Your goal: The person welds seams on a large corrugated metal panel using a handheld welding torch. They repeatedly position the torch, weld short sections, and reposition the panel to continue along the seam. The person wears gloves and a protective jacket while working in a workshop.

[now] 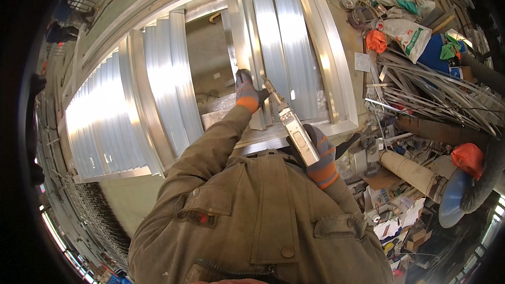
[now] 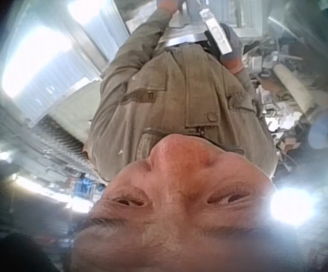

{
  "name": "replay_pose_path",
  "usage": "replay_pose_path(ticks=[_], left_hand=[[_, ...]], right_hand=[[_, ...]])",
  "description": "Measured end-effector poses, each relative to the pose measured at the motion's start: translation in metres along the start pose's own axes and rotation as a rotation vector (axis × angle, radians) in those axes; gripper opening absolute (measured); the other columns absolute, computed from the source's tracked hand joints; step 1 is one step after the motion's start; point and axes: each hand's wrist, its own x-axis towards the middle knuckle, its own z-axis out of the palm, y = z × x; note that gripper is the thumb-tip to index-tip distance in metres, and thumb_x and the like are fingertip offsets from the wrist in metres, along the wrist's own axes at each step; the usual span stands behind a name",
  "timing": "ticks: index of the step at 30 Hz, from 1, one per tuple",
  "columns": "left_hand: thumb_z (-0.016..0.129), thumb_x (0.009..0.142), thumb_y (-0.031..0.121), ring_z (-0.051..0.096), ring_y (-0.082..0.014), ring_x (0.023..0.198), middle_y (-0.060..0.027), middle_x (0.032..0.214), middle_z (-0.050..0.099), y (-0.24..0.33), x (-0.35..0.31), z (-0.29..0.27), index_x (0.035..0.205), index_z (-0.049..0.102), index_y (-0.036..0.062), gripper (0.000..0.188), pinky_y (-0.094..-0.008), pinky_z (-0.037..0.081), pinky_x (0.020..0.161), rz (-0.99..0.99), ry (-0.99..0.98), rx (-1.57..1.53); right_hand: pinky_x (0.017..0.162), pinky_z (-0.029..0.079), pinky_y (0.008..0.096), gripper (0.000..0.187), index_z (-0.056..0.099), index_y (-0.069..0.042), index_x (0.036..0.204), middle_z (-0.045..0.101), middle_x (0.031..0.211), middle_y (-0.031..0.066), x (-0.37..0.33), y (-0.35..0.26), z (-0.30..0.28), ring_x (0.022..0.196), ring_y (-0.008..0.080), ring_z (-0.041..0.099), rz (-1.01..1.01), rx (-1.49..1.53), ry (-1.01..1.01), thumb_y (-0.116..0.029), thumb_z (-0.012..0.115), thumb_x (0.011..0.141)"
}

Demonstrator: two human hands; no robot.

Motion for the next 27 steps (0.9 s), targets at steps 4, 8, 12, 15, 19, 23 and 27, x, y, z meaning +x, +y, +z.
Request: replay_pose_path(ticks=[4, 8, 12, 15, 19, 23, 27], left_hand=[[0.098, 0.08, 0.025, 0.06, -0.0345, 0.144, -0.0208, 0.164, 0.052, -0.049, 0.007, -0.034, 0.175, 0.033, -0.0043, 0.119, -0.041, 0.053, 0.122, 0.245, -0.145, -0.503], [0.095, 0.085, 0.025, 0.064, -0.0398, 0.142, -0.0227, 0.15, 0.066, -0.047, 0.006, -0.017, 0.178, 0.032, 0.0026, 0.114, -0.0453, 0.053, 0.121, 0.161, -0.104, -0.646], [0.089, 0.091, 0.047, 0.067, -0.0422, 0.14, -0.0276, 0.153, 0.066, -0.02, 0.002, 0.013, 0.161, 0.053, 0.0039, 0.089, -0.05, 0.056, 0.115, -0.049, -0.013, -0.224], [0.083, 0.096, 0.045, 0.07, -0.0416, 0.135, -0.027, 0.146, 0.07, -0.037, 0.007, 0.018, 0.161, 0.054, 0.0036, 0.082, -0.0485, 0.057, 0.113, -0.071, -0.048, -0.38], [0.085, 0.093, 0.049, 0.071, -0.0466, 0.134, -0.0316, 0.141, 0.072, -0.094, 0.006, 0.006, 0.172, 0.044, 0.0062, 0.099, -0.0519, 0.056, 0.115, 0.16, -0.113, -0.578], [0.071, 0.107, 0.025, 0.073, -0.0242, 0.106, -0.0196, 0.12, 0.082, -0.145, -0.015, -0.039, 0.139, 0.071, -0.0041, 0.043, -0.0387, 0.058, 0.095, -0.045, 0.087, -0.944], [0.077, 0.108, 0.036, 0.075, -0.0253, 0.105, -0.0176, 0.118, 0.082, -0.173, -0.066, -0.081, 0.138, 0.072, -0.0035, 0.049, -0.0393, 0.058, 0.097, -0.073, 0.269, -0.673]], right_hand=[[0.089, 0.061, 0.0489, 0.031, 0.075, -0.004, 0.134, 0.076, 0.123, 0.0193, 0.004, 0.001, -0.003, 0.106, 0.0431, 0.075, -0.002, 0.002, -0.003, -0.012, 0.081, 0.104], [0.082, 0.062, 0.0435, 0.032, 0.075, -0.002, 0.126, 0.076, 0.113, 0.0176, 0.017, -0.005, 0.0, 0.095, 0.0392, 0.077, -0.064, 0.005, -0.011, -0.009, 0.089, 0.098], [0.08, 0.061, 0.0459, 0.03, 0.075, -0.003, 0.126, 0.076, 0.114, 0.0179, 0.025, -0.018, 0.005, 0.096, 0.0409, 0.076, -0.104, 0.008, -0.052, -0.012, 0.087, 0.1], [0.08, 0.061, 0.0477, 0.03, 0.076, -0.003, 0.126, 0.076, 0.115, 0.0182, 0.026, -0.029, 0.011, 0.097, 0.0419, 0.075, -0.164, -0.024, -0.04, -0.013, 0.087, 0.099], [0.082, 0.062, 0.0478, 0.032, 0.076, -0.003, 0.127, 0.076, 0.117, 0.0184, 0.022, -0.035, 0.015, 0.099, 0.0415, 0.076, -0.14, -0.058, -0.06, -0.013, 0.088, 0.098], [0.082, 0.062, 0.0478, 0.032, 0.076, -0.003, 0.126, 0.077, 0.117, 0.018, 0.016, -0.032, 0.018, 0.099, 0.0415, 0.076, -0.175, -0.055, -0.047, -0.014, 0.088, 0.099], [0.083, 0.062, 0.0481, 0.031, 0.076, -0.003, 0.125, 0.077, 0.116, 0.0176, 0.011, -0.032, 0.023, 0.099, 0.0414, 0.076, -0.181, -0.041, -0.065, -0.015, 0.088, 0.099]])
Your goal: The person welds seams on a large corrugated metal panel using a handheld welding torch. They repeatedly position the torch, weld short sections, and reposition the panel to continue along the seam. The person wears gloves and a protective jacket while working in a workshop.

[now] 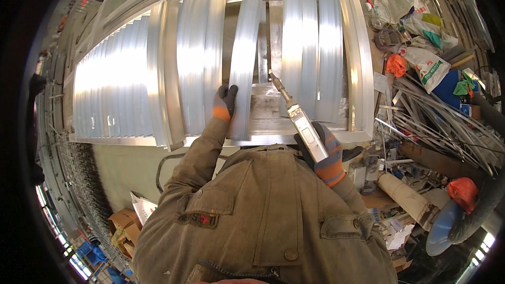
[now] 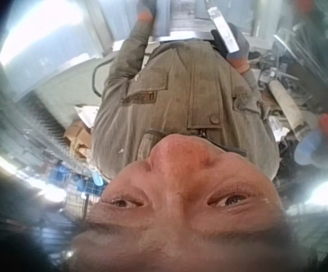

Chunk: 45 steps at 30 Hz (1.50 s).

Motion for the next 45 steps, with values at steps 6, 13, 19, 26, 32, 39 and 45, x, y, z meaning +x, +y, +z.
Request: replay_pose_path(ticks=[6, 13, 19, 26, 32, 39, 45], left_hand=[[0.079, 0.107, 0.042, 0.073, -0.0249, 0.102, -0.0166, 0.118, 0.082, -0.024, -0.004, -0.025, 0.135, 0.074, -0.0026, 0.053, -0.0407, 0.059, 0.093, -0.118, 0.088, 0.103], [0.08, 0.107, 0.042, 0.073, -0.0243, 0.103, -0.018, 0.12, 0.082, -0.037, 0.011, -0.019, 0.14, 0.073, -0.0018, 0.055, -0.0405, 0.059, 0.095, -0.193, 0.117, 0.162], [0.081, 0.106, 0.044, 0.076, -0.034, 0.118, -0.0227, 0.128, 0.082, -0.026, 0.009, -0.018, 0.141, 0.073, -0.0026, 0.059, -0.0443, 0.057, 0.106, -0.188, 0.138, 0.188], [0.08, 0.104, 0.046, 0.076, -0.0433, 0.124, -0.0246, 0.131, 0.081, -0.034, 0.02, -0.014, 0.14, 0.075, 0.0049, 0.054, -0.0486, 0.057, 0.108, -0.156, 0.156, 0.195], [0.081, 0.105, 0.045, 0.077, -0.0401, 0.12, -0.0242, 0.127, 0.082, -0.036, 0.023, -0.013, 0.136, 0.075, 0.001, 0.054, -0.0469, 0.057, 0.106, -0.152, 0.163, 0.243], [0.082, 0.104, 0.044, 0.077, -0.0409, 0.118, -0.0242, 0.124, 0.082, -0.037, 0.025, -0.011, 0.135, 0.076, 0.0012, 0.053, -0.0471, 0.058, 0.105, -0.134, 0.195, 0.273], [0.082, 0.104, 0.043, 0.078, -0.0391, 0.114, -0.0243, 0.121, 0.083, -0.03, 0.024, -0.011, 0.133, 0.076, -0.0014, 0.053, -0.0461, 0.059, 0.103, -0.12, 0.217, 0.271]], right_hand=[[0.082, 0.062, 0.0471, 0.032, 0.076, -0.003, 0.126, 0.077, 0.115, 0.0178, 0.0, -0.012, 0.006, 0.099, 0.041, 0.076, -0.015, 0.035, -0.034, -0.013, 0.088, 0.099], [0.082, 0.062, 0.0481, 0.031, 0.076, -0.002, 0.126, 0.076, 0.114, 0.0181, 0.003, -0.019, 0.016, 0.098, 0.0414, 0.076, -0.006, 0.055, -0.06, -0.015, 0.087, 0.1], [0.087, 0.063, 0.0439, 0.042, 0.074, -0.003, 0.138, 0.079, 0.12, 0.0171, 0.001, -0.02, 0.017, 0.105, 0.039, 0.079, 0.013, 0.042, -0.091, -0.011, 0.088, 0.099], [0.086, 0.063, 0.0437, 0.042, 0.074, -0.003, 0.137, 0.079, 0.119, 0.0176, 0.004, -0.019, 0.022, 0.103, 0.0396, 0.079, -0.017, 0.031, -0.07, -0.011, 0.089, 0.098], [0.085, 0.063, 0.0469, 0.031, 0.076, -0.003, 0.127, 0.078, 0.117, 0.0173, 0.007, -0.021, 0.024, 0.101, 0.04, 0.077, 0.013, 0.056, -0.052, -0.016, 0.087, 0.101], [0.084, 0.064, 0.0466, 0.032, 0.076, -0.004, 0.126, 0.078, 0.115, 0.0165, 0.009, -0.019, 0.025, 0.1, 0.0394, 0.077, 0.035, 0.038, -0.062, -0.019, 0.088, 0.101], [0.083, 0.063, 0.0446, 0.038, 0.074, -0.003, 0.132, 0.077, 0.115, 0.0165, 0.008, -0.015, 0.026, 0.099, 0.0379, 0.078, -0.002, 0.035, -0.068, -0.016, 0.089, 0.1]])
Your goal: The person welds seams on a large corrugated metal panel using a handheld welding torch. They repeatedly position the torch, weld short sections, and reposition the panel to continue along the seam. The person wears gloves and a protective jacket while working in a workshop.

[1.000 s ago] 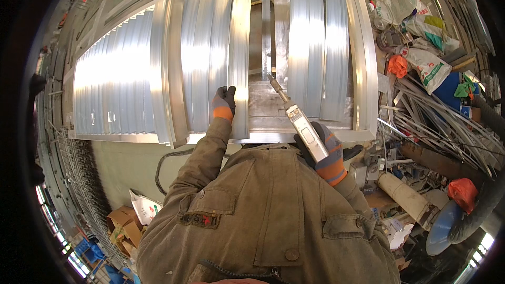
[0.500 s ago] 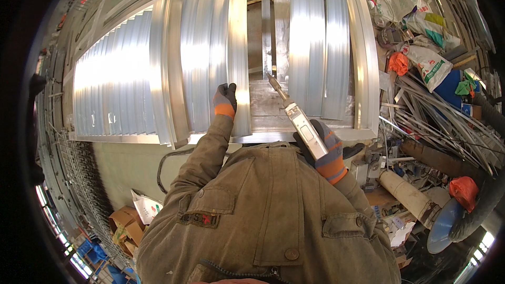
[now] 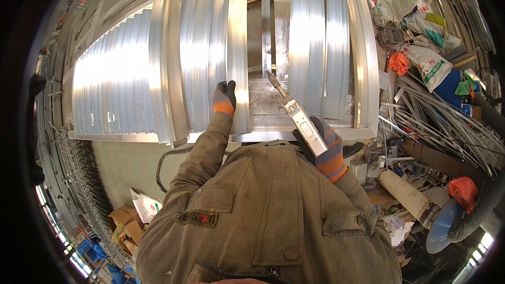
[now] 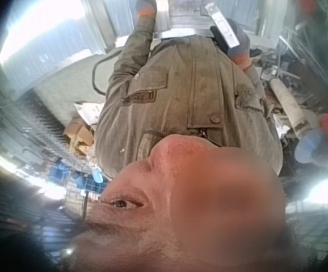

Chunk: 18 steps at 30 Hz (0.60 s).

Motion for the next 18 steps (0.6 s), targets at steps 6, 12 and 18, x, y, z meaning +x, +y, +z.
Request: replay_pose_path(ticks=[6, 12, 18], left_hand=[[0.081, 0.104, 0.047, 0.077, -0.0428, 0.121, -0.0242, 0.128, 0.082, -0.001, 0.003, -0.001, 0.136, 0.077, 0.005, 0.053, -0.0486, 0.058, 0.106, -0.036, -0.051, 0.009], [0.082, 0.101, 0.047, 0.076, -0.0461, 0.121, -0.0275, 0.13, 0.081, -0.017, 0.015, 0.002, 0.135, 0.076, 0.0039, 0.055, -0.0491, 0.059, 0.105, 0.0, -0.077, -0.053], [0.083, 0.098, 0.053, 0.08, -0.0418, 0.107, -0.0272, 0.119, 0.083, -0.033, 0.072, -0.015, 0.131, 0.076, -0.0049, 0.067, -0.0497, 0.061, 0.097, 0.022, -0.443, 0.132]], right_hand=[[0.08, 0.062, 0.045, 0.034, 0.074, -0.004, 0.128, 0.077, 0.115, 0.016, 0.001, -0.001, 0.0, 0.097, 0.0382, 0.077, 0.029, 0.009, 0.0, -0.017, 0.088, 0.1], [0.077, 0.061, 0.0465, 0.036, 0.074, -0.003, 0.125, 0.074, 0.111, 0.0173, 0.007, -0.008, -0.005, 0.093, 0.0406, 0.076, 0.044, 0.026, -0.007, -0.02, 0.09, 0.099], [0.076, 0.06, 0.0437, 0.049, 0.068, -0.001, 0.131, 0.071, 0.11, 0.0153, 0.021, -0.001, -0.027, 0.088, 0.0346, 0.074, 0.148, 0.126, -0.231, -0.023, 0.094, 0.096]])
